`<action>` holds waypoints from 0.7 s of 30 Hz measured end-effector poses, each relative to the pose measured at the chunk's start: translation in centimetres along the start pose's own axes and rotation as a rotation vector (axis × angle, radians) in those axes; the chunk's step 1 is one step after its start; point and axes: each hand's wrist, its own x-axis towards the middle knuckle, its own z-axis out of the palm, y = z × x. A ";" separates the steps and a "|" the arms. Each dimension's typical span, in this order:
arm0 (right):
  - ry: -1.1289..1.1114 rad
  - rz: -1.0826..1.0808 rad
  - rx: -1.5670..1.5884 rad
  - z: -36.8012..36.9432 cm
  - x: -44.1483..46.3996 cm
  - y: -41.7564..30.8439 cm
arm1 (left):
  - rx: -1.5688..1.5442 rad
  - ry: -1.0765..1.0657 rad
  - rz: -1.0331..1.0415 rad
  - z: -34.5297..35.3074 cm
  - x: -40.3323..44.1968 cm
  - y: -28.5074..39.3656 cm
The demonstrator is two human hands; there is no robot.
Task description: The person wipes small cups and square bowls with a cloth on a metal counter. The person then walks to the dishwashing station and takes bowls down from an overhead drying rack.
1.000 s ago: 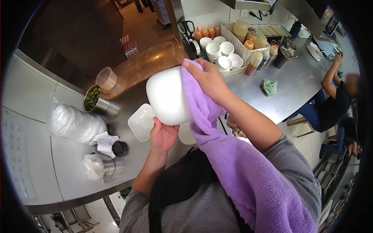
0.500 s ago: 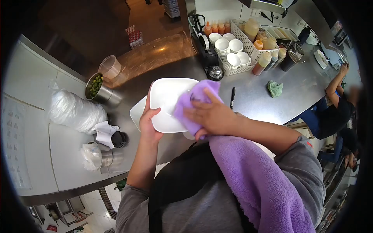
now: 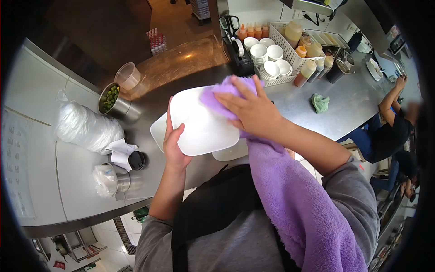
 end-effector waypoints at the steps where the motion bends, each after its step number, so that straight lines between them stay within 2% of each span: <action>1: 0.088 0.107 -0.048 -0.4 0.6 0.1 | -0.025 0.015 -0.015 -0.2 -0.1 0.0; 2: 0.089 0.108 -0.049 0.1 1.0 -0.1 | -0.025 0.013 -0.014 -0.6 -0.2 -0.2; 4: 0.545 0.301 0.796 1.5 1.9 -0.7 | -0.090 -0.025 -0.009 -1.6 -0.4 -0.5; 5: 0.545 0.300 0.798 1.6 2.1 -0.8 | -0.089 -0.023 -0.009 -2.0 -0.5 -0.6; 7: 0.270 0.552 1.398 1.5 2.2 -1.2 | -0.120 -0.040 -0.074 -2.5 -0.7 -0.6; 8: 0.294 0.541 1.314 1.4 2.2 -1.2 | -0.121 -0.039 -0.076 -2.4 -0.6 -0.5; 9: 0.288 0.541 1.314 0.9 2.2 -0.9 | 0.178 0.064 -0.073 -2.1 -0.6 -0.2; 10: 0.184 0.541 1.186 -0.4 2.5 -0.5 | 0.476 0.171 -0.069 -2.0 -0.5 0.0; 11: 0.080 0.535 1.057 -1.1 2.8 -0.4 | 0.471 0.185 -0.069 -2.8 -0.2 0.5; 12: 0.065 0.527 1.060 -0.7 3.0 -0.7 | 0.880 0.107 -0.151 -4.1 0.3 1.6; 13: 0.127 0.426 0.966 -0.1 3.4 -1.1 | 1.286 0.022 -0.240 -4.9 0.5 2.1; 14: 0.191 0.322 0.872 0.2 3.8 -1.5 | 1.282 0.123 -0.074 -4.7 0.4 1.5; 17: 0.089 0.389 0.979 0.3 4.0 -3.6 | 1.337 0.247 0.010 -6.6 0.8 2.6; 18: -0.057 0.426 1.021 0.4 3.8 -3.5 | 1.370 0.257 -0.062 -7.8 0.7 3.2; 19: -0.060 0.423 1.023 1.3 3.3 -3.1 | 1.370 0.262 -0.064 -9.1 0.5 3.7; 21: -0.287 0.342 0.834 4.1 1.7 -2.0 | 1.516 0.250 -0.116 -12.2 0.1 4.7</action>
